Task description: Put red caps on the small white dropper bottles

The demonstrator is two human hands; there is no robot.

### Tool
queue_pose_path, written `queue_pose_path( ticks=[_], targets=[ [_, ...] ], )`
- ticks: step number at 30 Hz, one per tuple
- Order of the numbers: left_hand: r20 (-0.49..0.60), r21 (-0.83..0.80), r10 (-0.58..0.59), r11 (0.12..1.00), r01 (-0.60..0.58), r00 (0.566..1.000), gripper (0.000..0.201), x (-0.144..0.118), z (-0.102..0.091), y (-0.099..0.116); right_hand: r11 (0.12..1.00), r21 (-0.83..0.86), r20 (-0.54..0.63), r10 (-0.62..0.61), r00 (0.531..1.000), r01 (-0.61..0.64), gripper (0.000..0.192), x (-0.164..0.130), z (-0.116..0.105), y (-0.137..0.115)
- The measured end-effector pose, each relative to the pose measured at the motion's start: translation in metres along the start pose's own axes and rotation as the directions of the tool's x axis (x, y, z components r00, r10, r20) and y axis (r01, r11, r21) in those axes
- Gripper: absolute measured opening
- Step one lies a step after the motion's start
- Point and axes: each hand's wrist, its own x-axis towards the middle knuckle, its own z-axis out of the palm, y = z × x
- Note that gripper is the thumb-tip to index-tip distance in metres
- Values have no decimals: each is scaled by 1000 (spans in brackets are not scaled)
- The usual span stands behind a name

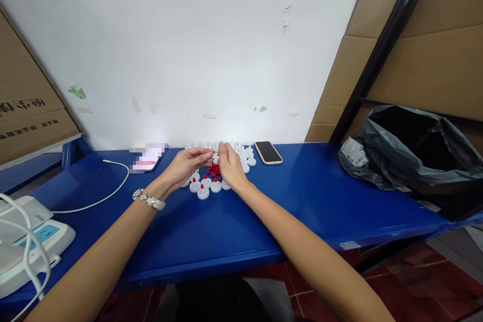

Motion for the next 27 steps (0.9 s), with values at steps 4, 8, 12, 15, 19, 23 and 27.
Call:
queue_pose_path(
  ticks=[4, 8, 12, 15, 19, 23, 27],
  targets=[
    [9, 24, -13, 1000, 13, 1000, 27, -1, -3, 3, 1000, -19, 2, -8, 1000, 8, 47, -2, -1, -4],
    [7, 124, 27, 992, -28, 1000, 24, -1, -8, 5, 1000, -19, -14, -9, 1000, 9, 48, -3, -2, -6],
    [13, 211, 80, 974, -81, 997, 25, -2, -6, 5, 1000, -1, -21, -7, 1000, 7, 48, -2, -1, -4],
    [7, 195, 100, 976, -99, 995, 25, -3, -1, 4, 1000, -19, -38, -14, 999, 13, 46, -2, 1, -4],
    [-37, 202, 144, 970, -133, 989, 26, -2, 4, 1, 1000, -26, -72, -7, 997, 5, 45, -5, 4, -8],
    [-76, 217, 199, 960, -178, 977, 29, -1, 9, -2, 999, -43, -108, 2, 994, -6, 46, -6, 6, -16],
    [-86, 175, 201, 967, -184, 976, 30, -3, 13, 1, 995, -103, -135, -3, 991, -11, 47, -6, 6, -18]
  ],
)
